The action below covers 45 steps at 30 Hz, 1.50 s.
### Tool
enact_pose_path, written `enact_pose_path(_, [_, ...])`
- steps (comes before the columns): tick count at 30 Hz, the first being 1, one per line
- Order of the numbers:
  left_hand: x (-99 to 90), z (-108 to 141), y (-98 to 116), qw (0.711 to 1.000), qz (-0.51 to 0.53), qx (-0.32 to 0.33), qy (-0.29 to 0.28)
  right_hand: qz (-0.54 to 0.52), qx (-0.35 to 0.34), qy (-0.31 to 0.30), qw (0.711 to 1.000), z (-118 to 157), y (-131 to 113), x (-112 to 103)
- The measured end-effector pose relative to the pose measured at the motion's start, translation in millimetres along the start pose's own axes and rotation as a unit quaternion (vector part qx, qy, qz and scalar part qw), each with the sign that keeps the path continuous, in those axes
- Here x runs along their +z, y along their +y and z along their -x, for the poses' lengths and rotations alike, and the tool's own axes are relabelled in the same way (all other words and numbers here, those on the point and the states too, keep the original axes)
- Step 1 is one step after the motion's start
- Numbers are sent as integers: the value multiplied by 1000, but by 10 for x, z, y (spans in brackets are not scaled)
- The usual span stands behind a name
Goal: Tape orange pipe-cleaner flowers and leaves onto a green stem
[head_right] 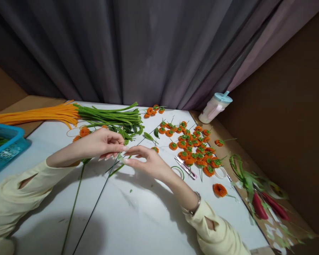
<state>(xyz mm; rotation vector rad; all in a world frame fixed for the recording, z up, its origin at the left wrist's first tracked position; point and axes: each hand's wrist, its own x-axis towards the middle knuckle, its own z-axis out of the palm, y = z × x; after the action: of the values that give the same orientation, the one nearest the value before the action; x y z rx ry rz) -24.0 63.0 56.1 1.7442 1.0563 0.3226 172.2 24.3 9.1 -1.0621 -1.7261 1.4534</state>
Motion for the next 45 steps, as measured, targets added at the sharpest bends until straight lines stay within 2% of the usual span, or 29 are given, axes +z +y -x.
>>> enact_pose_path(4, [-1,-3,-21,1000,-3,-4,8,-84,15,2,996,-168,50,205])
enact_pose_path(10, [-5,-1,-31,1000,-13,-2,-3,-133,53,16,990,-110,-11,263])
enact_pose_path(15, [-4,7,-48,999,3,-3,-38,-140,53,38,988,-53,-34,316])
enact_pose_path(25, [-65,36,-8,997,30,-12,-64,-153,33,59,986,-38,-15,326])
enact_pose_path(32, [-35,-7,-33,1000,2,5,-3,-154,44,52,986,-25,-32,378])
enact_pose_path(37, [-30,-5,-27,999,-39,9,-9,-141,52,37,988,-25,-31,371])
enact_pose_path(42, [-38,29,-35,995,-83,46,-11,-105,69,1,992,-45,-52,326])
enact_pose_path(45, [-35,34,-46,992,-109,66,-14,-116,61,1,991,-60,-35,318])
